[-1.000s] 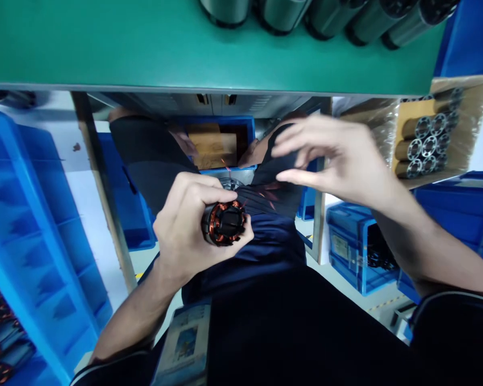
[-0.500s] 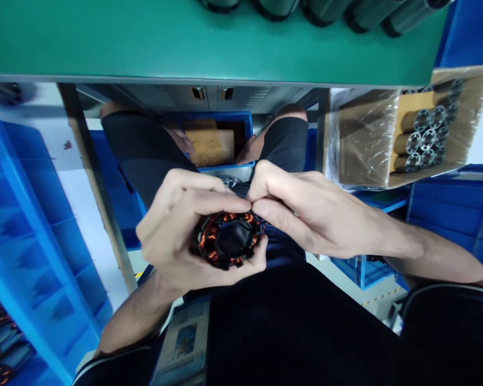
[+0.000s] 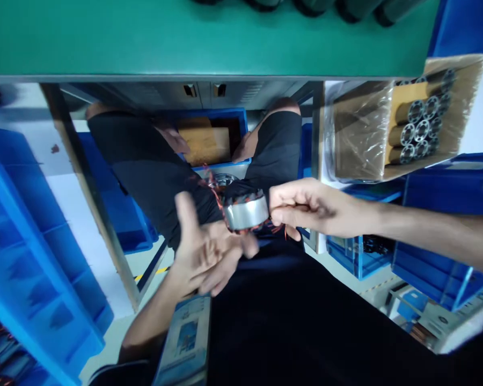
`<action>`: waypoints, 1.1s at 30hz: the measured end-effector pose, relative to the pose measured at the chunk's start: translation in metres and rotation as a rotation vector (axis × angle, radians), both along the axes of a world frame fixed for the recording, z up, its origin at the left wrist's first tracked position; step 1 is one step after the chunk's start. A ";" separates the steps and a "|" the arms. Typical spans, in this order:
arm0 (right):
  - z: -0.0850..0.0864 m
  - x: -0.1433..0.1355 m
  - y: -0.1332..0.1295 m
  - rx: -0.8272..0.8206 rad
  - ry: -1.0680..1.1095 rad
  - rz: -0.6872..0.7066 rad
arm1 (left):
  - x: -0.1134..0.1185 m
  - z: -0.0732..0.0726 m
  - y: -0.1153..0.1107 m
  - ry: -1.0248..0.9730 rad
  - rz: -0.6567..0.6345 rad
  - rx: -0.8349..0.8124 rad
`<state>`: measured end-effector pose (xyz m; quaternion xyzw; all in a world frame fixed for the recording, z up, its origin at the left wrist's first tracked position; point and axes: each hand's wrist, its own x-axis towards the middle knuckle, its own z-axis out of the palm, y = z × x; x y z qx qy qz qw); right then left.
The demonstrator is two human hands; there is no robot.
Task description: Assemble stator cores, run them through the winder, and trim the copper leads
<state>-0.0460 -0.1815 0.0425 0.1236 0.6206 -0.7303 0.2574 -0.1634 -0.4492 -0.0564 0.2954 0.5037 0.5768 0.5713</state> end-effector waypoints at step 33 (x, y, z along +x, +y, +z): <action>-0.006 0.007 0.015 -0.422 -0.353 0.057 | -0.046 0.045 0.062 1.228 -0.035 0.625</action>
